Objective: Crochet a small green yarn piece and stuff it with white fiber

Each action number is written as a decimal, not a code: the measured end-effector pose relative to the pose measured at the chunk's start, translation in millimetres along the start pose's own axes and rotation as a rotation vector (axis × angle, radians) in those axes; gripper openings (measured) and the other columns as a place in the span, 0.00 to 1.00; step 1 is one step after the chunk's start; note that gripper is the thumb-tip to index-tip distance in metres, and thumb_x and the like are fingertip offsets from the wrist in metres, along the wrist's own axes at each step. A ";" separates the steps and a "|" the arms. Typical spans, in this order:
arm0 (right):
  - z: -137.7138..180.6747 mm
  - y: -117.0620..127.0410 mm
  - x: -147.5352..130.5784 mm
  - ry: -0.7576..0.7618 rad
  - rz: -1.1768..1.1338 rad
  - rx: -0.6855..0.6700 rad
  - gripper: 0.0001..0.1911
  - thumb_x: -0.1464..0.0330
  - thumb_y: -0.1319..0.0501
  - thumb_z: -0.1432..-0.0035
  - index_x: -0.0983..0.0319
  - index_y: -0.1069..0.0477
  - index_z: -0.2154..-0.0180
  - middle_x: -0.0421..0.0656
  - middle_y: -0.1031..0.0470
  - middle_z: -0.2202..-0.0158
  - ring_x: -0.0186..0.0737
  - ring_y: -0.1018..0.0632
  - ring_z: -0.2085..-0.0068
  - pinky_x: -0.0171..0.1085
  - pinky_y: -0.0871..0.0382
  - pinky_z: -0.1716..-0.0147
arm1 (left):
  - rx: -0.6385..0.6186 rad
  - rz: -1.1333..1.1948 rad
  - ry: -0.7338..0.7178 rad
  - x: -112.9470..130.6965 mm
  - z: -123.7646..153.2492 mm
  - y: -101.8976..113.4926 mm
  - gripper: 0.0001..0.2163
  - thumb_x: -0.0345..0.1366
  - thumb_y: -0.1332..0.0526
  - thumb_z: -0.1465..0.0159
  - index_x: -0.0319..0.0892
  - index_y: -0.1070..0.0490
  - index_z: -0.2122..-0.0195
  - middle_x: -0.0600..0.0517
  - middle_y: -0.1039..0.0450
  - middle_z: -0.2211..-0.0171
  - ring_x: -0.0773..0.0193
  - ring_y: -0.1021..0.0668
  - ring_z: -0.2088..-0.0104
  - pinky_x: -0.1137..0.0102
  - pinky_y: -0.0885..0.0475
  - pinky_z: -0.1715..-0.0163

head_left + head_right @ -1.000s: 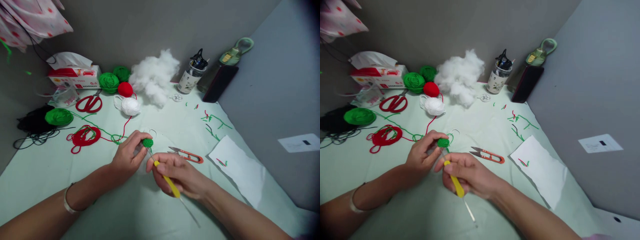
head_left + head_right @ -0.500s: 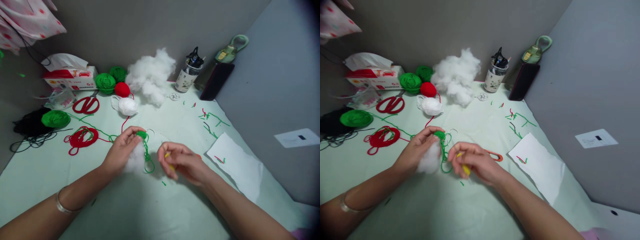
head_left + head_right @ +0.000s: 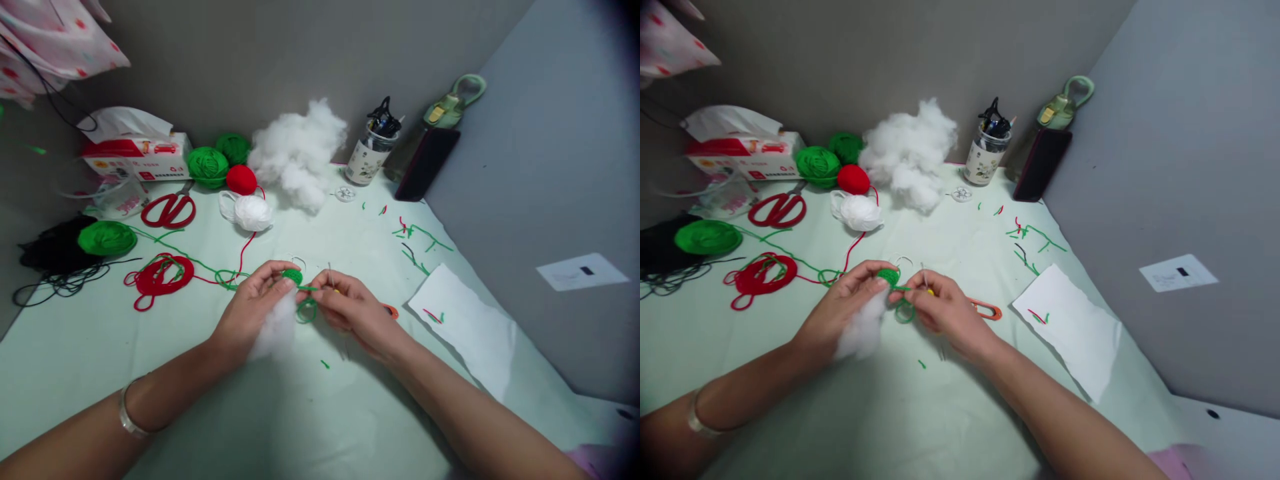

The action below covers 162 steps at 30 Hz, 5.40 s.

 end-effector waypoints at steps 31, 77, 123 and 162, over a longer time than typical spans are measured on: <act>49.0 26.6 -32.0 0.327 1.410 0.286 0.07 0.73 0.43 0.35 0.62 0.27 0.58 0.56 0.24 0.52 0.54 0.24 0.50 0.49 0.34 0.52 | 0.101 0.115 -0.237 19.5 52.9 -25.9 0.18 0.44 0.29 0.44 0.45 0.28 0.56 0.58 0.32 0.76 0.71 0.34 0.81 0.77 0.40 0.84; 23.4 -2.6 9.2 0.411 0.607 0.147 0.12 0.60 0.38 0.44 0.61 0.33 0.74 0.33 0.41 0.79 0.31 0.41 0.75 0.33 0.49 0.75 | 0.078 0.123 -0.195 -16.7 55.9 -36.5 0.21 0.51 0.27 0.45 0.43 0.30 0.60 0.59 0.30 0.78 0.71 0.32 0.80 0.77 0.41 0.81; 32.9 -20.5 8.7 0.346 0.525 0.044 0.11 0.63 0.40 0.44 0.60 0.35 0.75 0.34 0.42 0.79 0.32 0.41 0.75 0.34 0.50 0.75 | 0.160 0.010 -0.410 -18.8 48.5 -28.4 0.09 0.34 0.31 0.48 0.43 0.30 0.69 0.56 0.30 0.71 0.65 0.29 0.70 0.72 0.35 0.69; 25.1 -8.8 4.1 0.335 0.446 0.187 0.16 0.55 0.38 0.47 0.60 0.35 0.76 0.31 0.45 0.83 0.30 0.45 0.79 0.34 0.51 0.77 | 0.009 0.048 -0.348 -15.6 50.4 -27.6 0.10 0.37 0.33 0.40 0.43 0.27 0.58 0.54 0.25 0.63 0.67 0.25 0.68 0.73 0.32 0.68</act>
Point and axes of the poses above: each hand's wrist, its own z-axis away from the middle knuckle, its own y-axis out of the back of the hand, x = y × z, the point moved 1 cm from there along -z, towards the middle knuckle
